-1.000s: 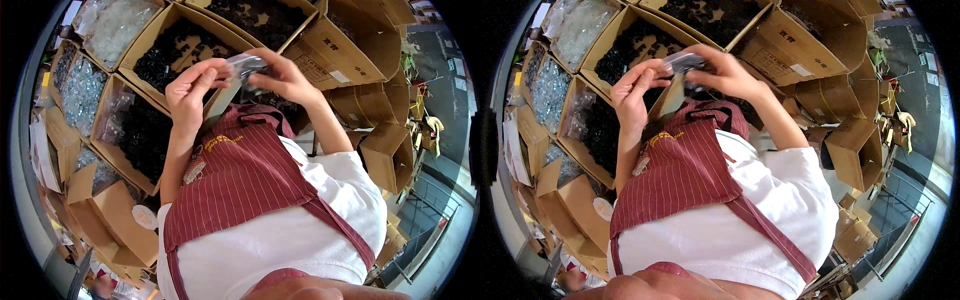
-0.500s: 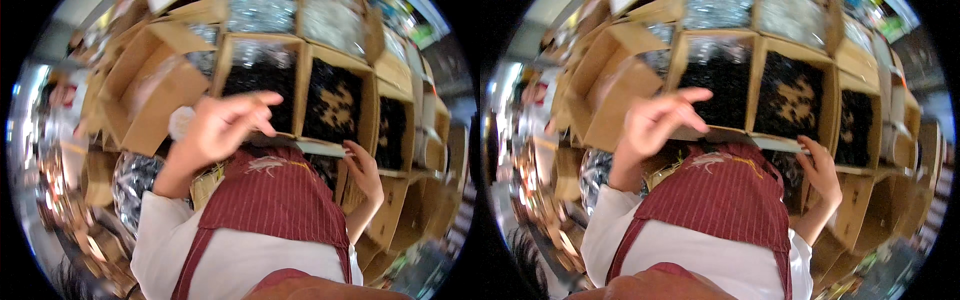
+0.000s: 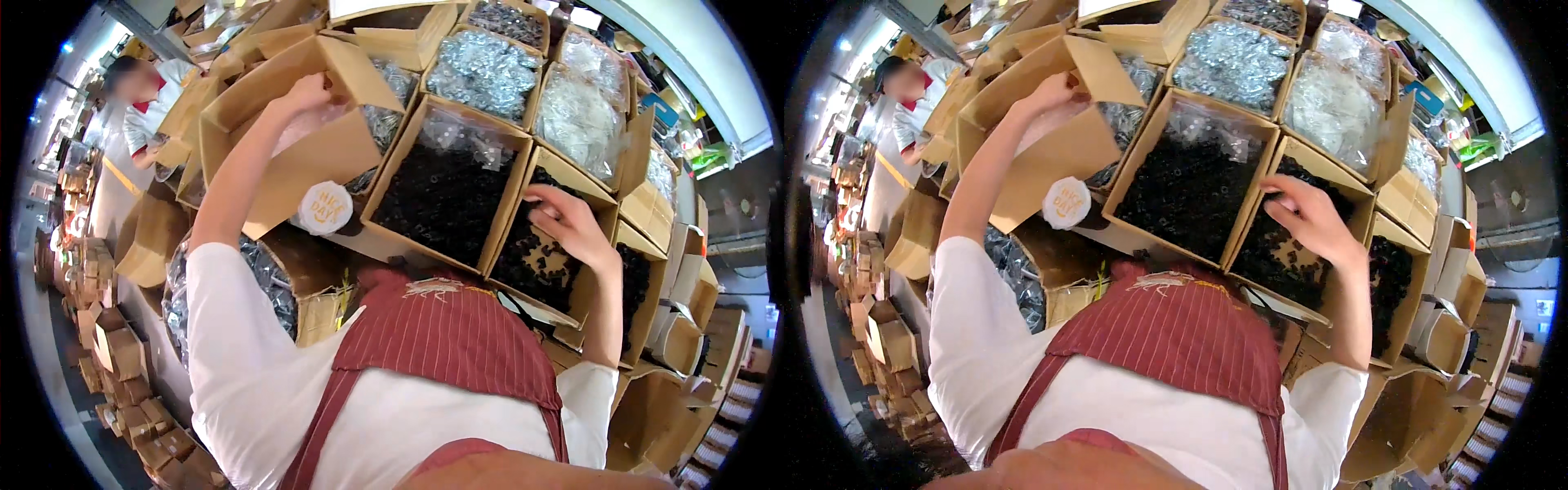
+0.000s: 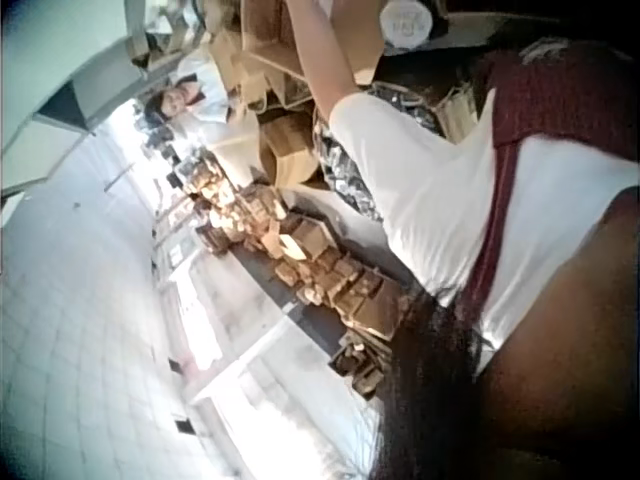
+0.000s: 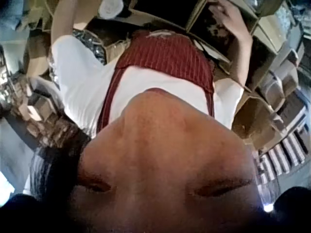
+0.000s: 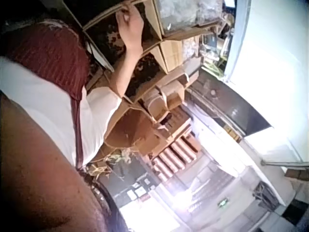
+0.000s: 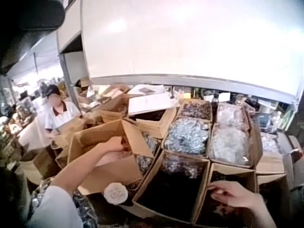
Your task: Sorting small black plastic components into a plastic bag.
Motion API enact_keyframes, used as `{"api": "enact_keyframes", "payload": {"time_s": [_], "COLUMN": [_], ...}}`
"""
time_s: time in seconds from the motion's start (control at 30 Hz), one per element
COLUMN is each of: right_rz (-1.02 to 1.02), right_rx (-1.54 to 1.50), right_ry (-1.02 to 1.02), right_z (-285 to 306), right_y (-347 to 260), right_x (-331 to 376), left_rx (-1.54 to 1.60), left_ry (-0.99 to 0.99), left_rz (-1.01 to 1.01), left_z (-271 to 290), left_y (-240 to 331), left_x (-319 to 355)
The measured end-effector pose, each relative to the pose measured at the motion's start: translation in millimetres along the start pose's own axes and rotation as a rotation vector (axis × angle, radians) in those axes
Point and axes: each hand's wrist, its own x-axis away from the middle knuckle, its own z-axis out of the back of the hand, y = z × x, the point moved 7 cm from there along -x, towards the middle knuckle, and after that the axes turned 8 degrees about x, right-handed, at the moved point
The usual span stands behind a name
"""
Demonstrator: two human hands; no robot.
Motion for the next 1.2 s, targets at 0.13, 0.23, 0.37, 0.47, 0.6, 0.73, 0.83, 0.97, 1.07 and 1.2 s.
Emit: {"api": "enact_keyframes", "payload": {"time_s": [0.13, 0.23, 0.37, 0.47, 0.6, 0.73, 0.83, 0.97, 1.07, 1.2], "right_rz": [0.317, 0.215, 0.202, 0.263, 0.213, 0.308, 0.476, 0.455, 0.385, 0.23], "right_rx": [0.34, 0.735, 0.814, 0.924, 0.741, 0.494, 0.33, 0.186, -0.082, -0.457], "right_ry": [0.247, 0.474, 0.399, 0.352, 0.231, 0.221, 0.387, 0.324, 0.199, 0.127], "right_z": [-14.4, -32.3, -77.4, -87.5, -72.4, -41.1, -5.5, 7.1, 5.5, 13.5], "right_y": [5.0, 39.8, 39.9, 26.9, 33.8, 25.1, -21.9, -55.8, -73.9, -53.0], "right_x": [-86.3, -165.6, -240.7, -252.3, -243.0, -207.5, -162.2, -128.4, -104.0, -89.4], "left_rx": [-0.069, -0.239, -0.186, -0.098, 0.049, 0.118, 0.116, 0.267, 0.911, 1.295], "left_ry": [0.067, 0.106, 0.321, 0.372, 0.372, 0.439, 0.426, 0.402, -0.003, -0.13], "left_rz": [-0.066, 0.055, -0.194, -0.313, -0.371, -0.282, -0.31, -0.413, -0.248, -0.189], "left_z": [10.3, 24.5, 41.0, 49.9, 61.6, 48.6, 18.8, -16.7, -55.9, -75.6], "left_y": [51.0, 96.6, 171.1, 216.6, 257.7, 256.6, 254.7, 272.7, 268.0, 266.1], "left_x": [-2.0, 23.1, 87.6, 138.7, 186.9, 209.9, 204.7, 178.6, 155.2, 154.5]}}
